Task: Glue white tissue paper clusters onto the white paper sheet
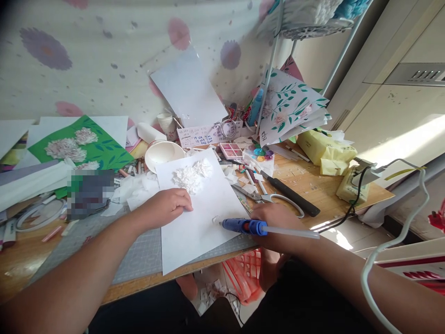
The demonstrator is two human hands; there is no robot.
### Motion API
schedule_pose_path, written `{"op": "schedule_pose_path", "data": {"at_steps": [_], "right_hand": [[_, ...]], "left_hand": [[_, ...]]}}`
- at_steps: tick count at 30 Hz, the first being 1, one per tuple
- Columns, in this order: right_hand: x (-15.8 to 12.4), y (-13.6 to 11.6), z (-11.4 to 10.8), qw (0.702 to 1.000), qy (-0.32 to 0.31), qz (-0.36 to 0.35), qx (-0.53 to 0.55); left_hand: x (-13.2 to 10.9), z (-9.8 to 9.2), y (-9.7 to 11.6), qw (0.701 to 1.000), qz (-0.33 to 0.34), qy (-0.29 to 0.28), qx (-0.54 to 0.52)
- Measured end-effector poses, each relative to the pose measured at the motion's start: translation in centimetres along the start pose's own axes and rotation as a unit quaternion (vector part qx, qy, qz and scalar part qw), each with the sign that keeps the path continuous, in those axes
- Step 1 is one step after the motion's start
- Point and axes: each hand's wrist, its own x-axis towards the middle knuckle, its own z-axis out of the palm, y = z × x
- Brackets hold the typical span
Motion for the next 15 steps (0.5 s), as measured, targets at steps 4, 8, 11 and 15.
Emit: {"op": "schedule_pose_path", "data": {"at_steps": [4, 8, 11, 15], "right_hand": [[-0.02, -0.17, -0.41, 1.0, -0.001, -0.002, 0.006], [0.21, -0.2, -0.31, 1.0, 0.0, 0.015, -0.001], [0.48, -0.27, -0.28, 0.999, -0.003, 0.039, -0.025], [0.57, -0.3, -0.61, 0.998, -0.021, 0.06, -0.015]], "left_hand": [[-0.1, -0.06, 0.07, 1.0, -0.005, 0.001, -0.003], [-0.09, 0.05, -0.02, 1.0, -0.006, 0.001, -0.003], [-0.11, 0.11, -0.08, 1.0, -0.004, 0.002, -0.003], [-0.14, 0.16, -0.15, 1.0, -0.004, 0.001, -0.005]]}}
